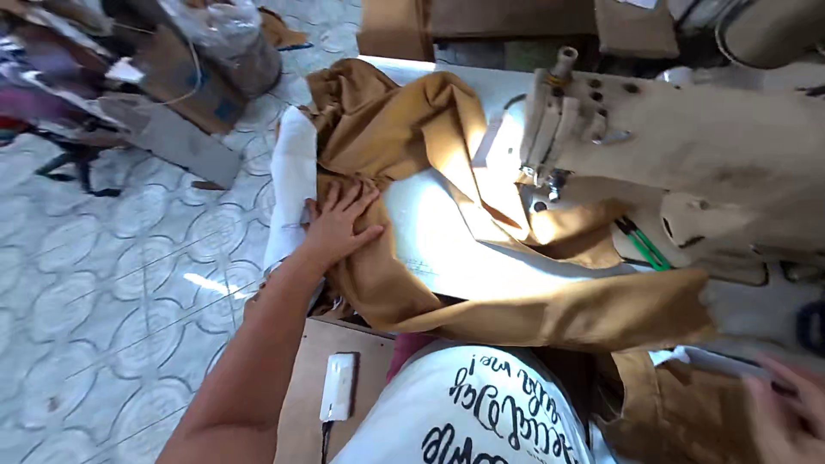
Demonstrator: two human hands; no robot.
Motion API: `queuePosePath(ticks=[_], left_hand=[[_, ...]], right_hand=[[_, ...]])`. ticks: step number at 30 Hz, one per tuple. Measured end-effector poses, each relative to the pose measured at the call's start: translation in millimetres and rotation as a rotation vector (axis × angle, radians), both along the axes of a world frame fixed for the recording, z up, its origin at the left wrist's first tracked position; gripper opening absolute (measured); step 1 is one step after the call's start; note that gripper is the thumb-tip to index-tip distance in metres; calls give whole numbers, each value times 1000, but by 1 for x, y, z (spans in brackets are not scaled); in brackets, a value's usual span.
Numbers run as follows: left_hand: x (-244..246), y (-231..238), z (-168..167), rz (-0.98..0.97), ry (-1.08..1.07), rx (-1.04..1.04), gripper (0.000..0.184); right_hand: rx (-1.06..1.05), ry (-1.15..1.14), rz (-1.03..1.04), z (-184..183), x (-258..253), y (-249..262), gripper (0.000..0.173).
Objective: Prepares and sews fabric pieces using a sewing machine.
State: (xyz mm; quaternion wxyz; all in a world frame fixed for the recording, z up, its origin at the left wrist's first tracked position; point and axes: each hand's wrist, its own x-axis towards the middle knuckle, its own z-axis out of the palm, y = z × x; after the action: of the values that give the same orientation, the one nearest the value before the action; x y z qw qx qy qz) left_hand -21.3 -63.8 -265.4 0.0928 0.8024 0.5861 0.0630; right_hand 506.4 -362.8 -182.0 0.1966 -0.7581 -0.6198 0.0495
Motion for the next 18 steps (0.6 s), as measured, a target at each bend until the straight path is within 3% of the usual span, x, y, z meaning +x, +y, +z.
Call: queuePosePath(ticks=[3, 5, 7, 9, 11, 13, 18], left_hand=[[-8, -3, -5, -22, -100, 61, 81], [-9, -4, -5, -8, -137, 87, 86], [-6, -3, -5, 26, -145, 84, 87], [0, -1, -6, 60, -123, 52, 87], [13, 4, -6, 56, -97, 24, 85], [28, 8, -5, 12, -68, -2, 77], [71, 23, 0, -302, -163, -4, 59]], right_hand=[[76, -72, 208, -39, -60, 112, 38], [48, -159, 285, -68, -101, 150, 34], [80, -226, 402, -80, -147, 154, 23], [50, -111, 568, -76, -191, 136, 18], [23, 34, 686, -70, -211, 119, 26], [-7, 100, 652, -58, -206, 118, 38], [-92, 47, 388, -58, -173, 127, 33]])
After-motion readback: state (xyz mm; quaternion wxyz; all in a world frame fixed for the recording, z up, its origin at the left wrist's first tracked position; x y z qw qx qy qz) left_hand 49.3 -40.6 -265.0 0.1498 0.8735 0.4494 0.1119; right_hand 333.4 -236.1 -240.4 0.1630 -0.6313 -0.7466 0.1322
